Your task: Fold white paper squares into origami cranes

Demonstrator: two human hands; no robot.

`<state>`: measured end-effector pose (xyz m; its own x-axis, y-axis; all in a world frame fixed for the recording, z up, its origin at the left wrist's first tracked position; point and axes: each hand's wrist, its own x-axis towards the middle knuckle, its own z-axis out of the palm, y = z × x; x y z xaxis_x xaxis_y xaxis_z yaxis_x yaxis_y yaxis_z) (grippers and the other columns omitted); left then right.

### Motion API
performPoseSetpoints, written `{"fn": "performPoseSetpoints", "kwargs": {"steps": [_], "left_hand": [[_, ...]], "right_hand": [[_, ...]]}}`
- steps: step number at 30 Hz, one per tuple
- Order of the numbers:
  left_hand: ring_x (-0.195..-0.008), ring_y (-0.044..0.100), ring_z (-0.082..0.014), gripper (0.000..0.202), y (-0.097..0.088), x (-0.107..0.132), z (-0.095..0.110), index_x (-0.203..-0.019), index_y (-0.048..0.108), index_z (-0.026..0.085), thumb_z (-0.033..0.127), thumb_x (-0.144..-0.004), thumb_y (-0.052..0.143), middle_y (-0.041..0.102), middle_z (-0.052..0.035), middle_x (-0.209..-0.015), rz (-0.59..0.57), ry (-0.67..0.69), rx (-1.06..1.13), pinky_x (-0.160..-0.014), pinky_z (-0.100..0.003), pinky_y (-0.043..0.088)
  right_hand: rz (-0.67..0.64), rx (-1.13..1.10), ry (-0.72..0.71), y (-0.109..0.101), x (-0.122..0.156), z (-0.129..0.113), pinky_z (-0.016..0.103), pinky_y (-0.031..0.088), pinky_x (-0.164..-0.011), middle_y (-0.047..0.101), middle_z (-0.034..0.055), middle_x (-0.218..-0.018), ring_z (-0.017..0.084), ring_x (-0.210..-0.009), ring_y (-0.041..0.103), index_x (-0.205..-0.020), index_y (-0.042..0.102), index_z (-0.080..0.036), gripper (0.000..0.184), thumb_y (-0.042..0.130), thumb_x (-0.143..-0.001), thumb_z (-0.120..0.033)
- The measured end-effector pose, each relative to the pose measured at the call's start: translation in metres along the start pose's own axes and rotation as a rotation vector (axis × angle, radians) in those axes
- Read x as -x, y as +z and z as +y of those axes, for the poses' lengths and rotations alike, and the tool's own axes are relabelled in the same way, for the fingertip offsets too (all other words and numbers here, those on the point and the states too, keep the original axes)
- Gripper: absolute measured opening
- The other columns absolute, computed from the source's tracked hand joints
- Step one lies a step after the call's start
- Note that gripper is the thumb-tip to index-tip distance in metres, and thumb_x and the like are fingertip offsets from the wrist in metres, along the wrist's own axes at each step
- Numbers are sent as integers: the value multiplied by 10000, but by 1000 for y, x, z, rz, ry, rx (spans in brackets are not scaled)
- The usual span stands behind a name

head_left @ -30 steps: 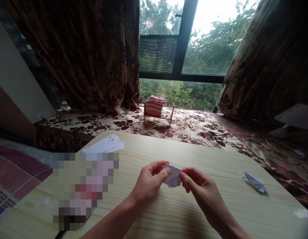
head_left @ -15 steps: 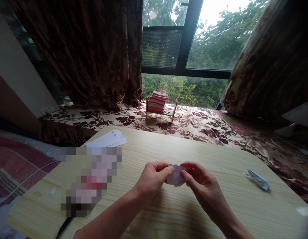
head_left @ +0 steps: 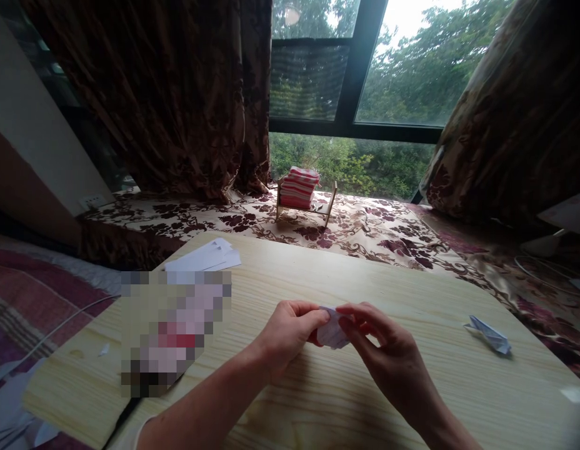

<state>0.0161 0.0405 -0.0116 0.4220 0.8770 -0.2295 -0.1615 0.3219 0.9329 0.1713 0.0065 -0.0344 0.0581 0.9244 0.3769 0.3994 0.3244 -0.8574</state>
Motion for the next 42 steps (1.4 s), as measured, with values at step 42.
{"fn": "performPoseSetpoints", "kwargs": {"steps": [42], "left_hand": [[-582, 451, -113, 286, 1, 2, -1, -625, 679, 91, 315, -775, 582, 560, -17, -564, 74, 224, -315, -558, -234, 353]], "right_hand": [[-221, 80, 24, -7, -5, -10, 284, 414, -628, 592, 28, -759, 156, -695, 539, -732, 620, -185, 255, 492, -890, -338]]}}
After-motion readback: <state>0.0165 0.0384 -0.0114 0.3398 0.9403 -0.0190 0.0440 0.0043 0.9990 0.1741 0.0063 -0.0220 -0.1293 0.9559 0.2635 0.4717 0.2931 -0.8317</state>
